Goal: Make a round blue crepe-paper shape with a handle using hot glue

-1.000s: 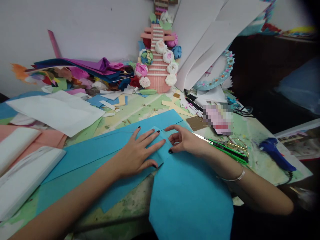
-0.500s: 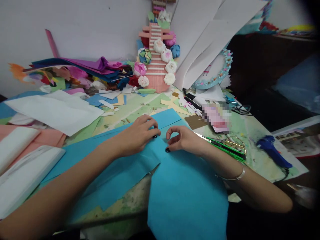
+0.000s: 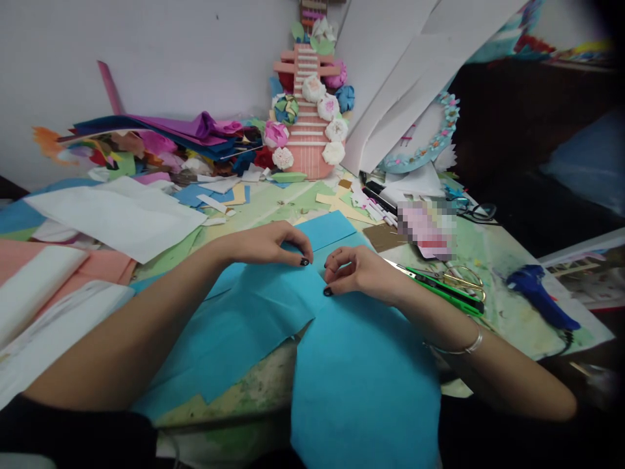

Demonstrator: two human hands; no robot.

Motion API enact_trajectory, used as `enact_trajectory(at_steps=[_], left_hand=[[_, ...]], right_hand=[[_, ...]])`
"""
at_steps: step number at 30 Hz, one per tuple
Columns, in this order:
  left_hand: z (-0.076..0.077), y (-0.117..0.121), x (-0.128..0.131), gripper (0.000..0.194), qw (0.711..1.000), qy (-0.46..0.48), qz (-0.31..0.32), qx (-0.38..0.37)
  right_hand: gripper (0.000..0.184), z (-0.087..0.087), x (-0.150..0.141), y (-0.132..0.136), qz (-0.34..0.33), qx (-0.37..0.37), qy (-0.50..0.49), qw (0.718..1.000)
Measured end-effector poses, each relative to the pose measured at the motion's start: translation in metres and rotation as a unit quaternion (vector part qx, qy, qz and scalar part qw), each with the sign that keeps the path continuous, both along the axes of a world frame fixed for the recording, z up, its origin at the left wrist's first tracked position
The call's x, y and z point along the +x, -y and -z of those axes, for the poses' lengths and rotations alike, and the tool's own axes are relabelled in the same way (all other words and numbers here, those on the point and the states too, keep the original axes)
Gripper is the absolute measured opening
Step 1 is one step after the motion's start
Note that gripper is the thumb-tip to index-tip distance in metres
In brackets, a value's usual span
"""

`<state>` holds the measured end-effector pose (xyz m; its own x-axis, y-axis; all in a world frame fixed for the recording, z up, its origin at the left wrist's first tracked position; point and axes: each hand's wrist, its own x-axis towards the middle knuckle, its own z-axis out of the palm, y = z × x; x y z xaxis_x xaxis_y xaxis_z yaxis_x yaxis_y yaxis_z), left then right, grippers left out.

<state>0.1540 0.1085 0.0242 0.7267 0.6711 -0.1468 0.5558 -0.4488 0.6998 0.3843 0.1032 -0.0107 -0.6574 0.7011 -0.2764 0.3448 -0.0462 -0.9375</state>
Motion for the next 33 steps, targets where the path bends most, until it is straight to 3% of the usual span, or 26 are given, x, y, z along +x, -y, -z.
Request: enact_trajectory(at_steps=[6, 16, 23, 27, 33], left_hand=[[-0.005, -0.010, -0.003, 0.022, 0.998, -0.023, 0.018, -0.062], [-0.009, -0.003, -0.003, 0.025, 0.994, -0.017, -0.029, -0.104], [-0.011, -0.001, -0.011, 0.026, 0.991, 0.011, -0.082, -0.106], [-0.008, 0.000, -0.018, 0.031, 0.983, 0.040, -0.114, -0.136], [-0.010, 0.006, -0.015, 0.038, 0.983, 0.066, -0.130, -0.110]], right_hand=[[0.017, -0.003, 0.003, 0.002, -0.074, 0.044, 0.050, 0.995], [0.014, -0.011, 0.006, 0.003, -0.191, 0.160, 0.106, 0.963], [0.011, -0.024, 0.003, 0.010, -0.214, 0.183, 0.172, 0.944], [0.009, -0.027, 0.004, 0.011, -0.202, 0.187, 0.173, 0.946], [0.012, -0.026, 0.006, 0.008, -0.201, 0.166, 0.152, 0.953]])
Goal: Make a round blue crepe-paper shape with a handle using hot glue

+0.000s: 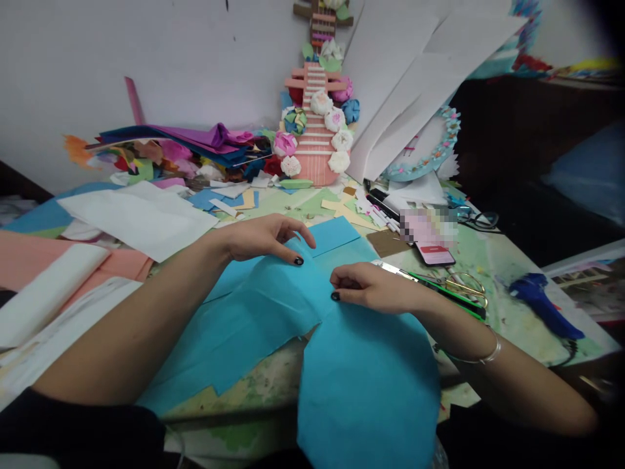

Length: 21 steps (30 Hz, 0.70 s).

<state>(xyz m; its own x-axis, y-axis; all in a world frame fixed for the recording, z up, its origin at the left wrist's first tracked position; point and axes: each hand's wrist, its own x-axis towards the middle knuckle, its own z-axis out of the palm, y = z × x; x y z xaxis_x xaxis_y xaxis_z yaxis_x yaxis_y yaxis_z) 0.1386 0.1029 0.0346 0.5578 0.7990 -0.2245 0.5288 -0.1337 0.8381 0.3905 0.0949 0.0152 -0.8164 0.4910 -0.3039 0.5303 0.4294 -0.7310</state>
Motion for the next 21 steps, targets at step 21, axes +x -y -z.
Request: enact_trajectory(at_steps=[21], left_hand=[[-0.004, 0.009, 0.003, 0.043, 0.998, 0.037, -0.048, 0.003]], right_hand=[[0.028, -0.003, -0.006, -0.009, 0.013, -0.133, -0.014, 0.991]])
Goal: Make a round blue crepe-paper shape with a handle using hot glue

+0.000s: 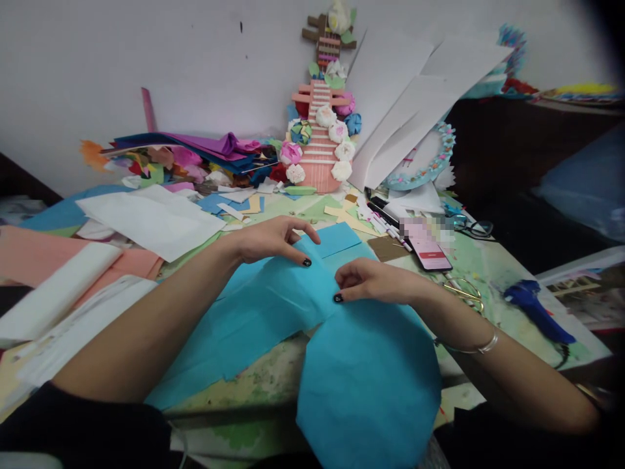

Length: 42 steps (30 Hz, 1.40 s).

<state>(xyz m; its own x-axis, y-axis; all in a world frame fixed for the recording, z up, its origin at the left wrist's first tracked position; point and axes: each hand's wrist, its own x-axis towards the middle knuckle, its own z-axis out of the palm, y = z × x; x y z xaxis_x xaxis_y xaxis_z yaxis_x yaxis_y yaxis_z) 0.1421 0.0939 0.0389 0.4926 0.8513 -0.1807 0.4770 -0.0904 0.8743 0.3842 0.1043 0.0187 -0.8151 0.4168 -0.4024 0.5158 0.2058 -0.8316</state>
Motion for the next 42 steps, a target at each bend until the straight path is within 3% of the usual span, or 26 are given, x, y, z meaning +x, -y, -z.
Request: enact_trajectory(at_steps=[5, 10, 12, 18, 24, 28, 32, 36, 38, 40, 42], left_hand=[[0.008, 0.007, -0.004, 0.048, 1.000, 0.016, -0.026, 0.005], [0.019, 0.021, -0.010, 0.080, 0.996, 0.014, -0.078, 0.034], [0.020, 0.026, -0.013, 0.084, 0.995, -0.007, -0.082, 0.062], [0.008, 0.031, -0.014, 0.048, 0.994, -0.043, -0.024, 0.100], [-0.007, 0.032, -0.007, 0.024, 0.976, -0.064, -0.077, 0.193], [-0.017, 0.029, -0.003, 0.021, 0.959, -0.048, -0.124, 0.248], [-0.038, 0.021, -0.001, 0.023, 0.924, -0.018, -0.168, 0.344], [-0.064, 0.015, -0.006, 0.024, 0.849, -0.015, -0.243, 0.469], [-0.071, 0.014, -0.013, 0.018, 0.802, -0.033, -0.273, 0.530], [-0.067, 0.013, -0.019, 0.013, 0.771, -0.051, -0.285, 0.568], [-0.051, 0.013, -0.025, 0.019, 0.778, -0.025, -0.320, 0.540]], right_hand=[[0.030, 0.003, 0.007, 0.005, 0.016, 0.026, 0.002, 1.000], [0.032, -0.004, 0.010, 0.008, 0.014, 0.051, -0.011, 0.999], [0.033, -0.009, 0.012, 0.008, 0.007, 0.061, -0.013, 0.998], [0.032, -0.022, 0.014, 0.010, -0.014, 0.105, -0.034, 0.994], [0.025, -0.048, 0.017, 0.017, -0.008, 0.242, -0.001, 0.970], [0.023, -0.071, 0.013, 0.027, 0.018, 0.399, 0.067, 0.914], [0.019, -0.097, 0.008, 0.037, 0.054, 0.558, 0.113, 0.821], [0.010, -0.124, 0.001, 0.050, 0.098, 0.696, 0.130, 0.700], [0.011, -0.129, -0.005, 0.056, 0.120, 0.734, 0.129, 0.656], [0.018, -0.122, -0.014, 0.061, 0.113, 0.743, 0.114, 0.650], [0.026, -0.098, -0.023, 0.062, 0.078, 0.737, 0.096, 0.664]])
